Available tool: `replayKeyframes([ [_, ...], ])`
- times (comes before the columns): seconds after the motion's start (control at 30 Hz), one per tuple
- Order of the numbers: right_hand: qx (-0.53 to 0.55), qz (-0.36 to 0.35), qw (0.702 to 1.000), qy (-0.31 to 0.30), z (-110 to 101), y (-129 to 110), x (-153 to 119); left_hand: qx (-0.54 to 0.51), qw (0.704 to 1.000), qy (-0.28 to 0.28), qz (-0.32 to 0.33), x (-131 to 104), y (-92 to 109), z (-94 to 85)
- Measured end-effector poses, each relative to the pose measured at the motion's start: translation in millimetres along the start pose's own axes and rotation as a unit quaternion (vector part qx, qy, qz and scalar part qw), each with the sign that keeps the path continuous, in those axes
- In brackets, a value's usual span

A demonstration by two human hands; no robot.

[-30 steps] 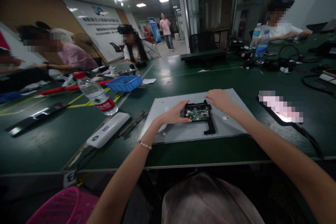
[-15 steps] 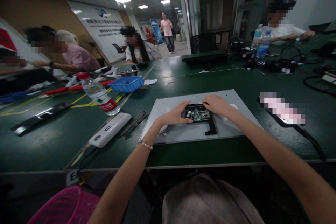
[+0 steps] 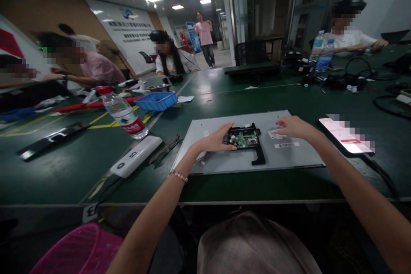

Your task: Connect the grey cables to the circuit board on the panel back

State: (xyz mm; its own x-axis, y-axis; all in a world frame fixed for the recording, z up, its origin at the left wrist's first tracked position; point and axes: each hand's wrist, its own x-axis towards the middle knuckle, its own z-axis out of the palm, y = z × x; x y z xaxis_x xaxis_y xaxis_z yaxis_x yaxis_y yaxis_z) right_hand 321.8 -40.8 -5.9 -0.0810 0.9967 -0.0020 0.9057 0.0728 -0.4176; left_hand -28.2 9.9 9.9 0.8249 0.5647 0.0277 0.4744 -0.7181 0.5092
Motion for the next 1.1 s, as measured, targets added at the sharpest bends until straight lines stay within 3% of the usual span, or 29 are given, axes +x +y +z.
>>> replayKeyframes([
  [0.1, 0.036, -0.012, 0.999, -0.026, 5, 13, -4, -0.003, 1.000, -0.005, 0.001, 0, 1, -0.7],
  [0.23, 0.090, -0.018, 0.994, -0.061, 7, 10, -7, -0.004, 1.000, 0.000, 0.010, 1, 0, -0.5],
  [0.57, 0.140, 0.005, 0.988, -0.067, 8, 7, -9, -0.005, 1.000, 0.006, 0.024, 2, -6, 1.2],
  [0.8, 0.168, 0.019, 0.985, -0.047, 6, -11, -17, -0.004, 1.000, 0.002, 0.022, 2, -5, 1.1],
  [1.1, 0.286, 0.043, 0.956, -0.057, 12, -34, -19, -0.007, 1.000, 0.006, 0.019, 0, 1, -1.6],
])
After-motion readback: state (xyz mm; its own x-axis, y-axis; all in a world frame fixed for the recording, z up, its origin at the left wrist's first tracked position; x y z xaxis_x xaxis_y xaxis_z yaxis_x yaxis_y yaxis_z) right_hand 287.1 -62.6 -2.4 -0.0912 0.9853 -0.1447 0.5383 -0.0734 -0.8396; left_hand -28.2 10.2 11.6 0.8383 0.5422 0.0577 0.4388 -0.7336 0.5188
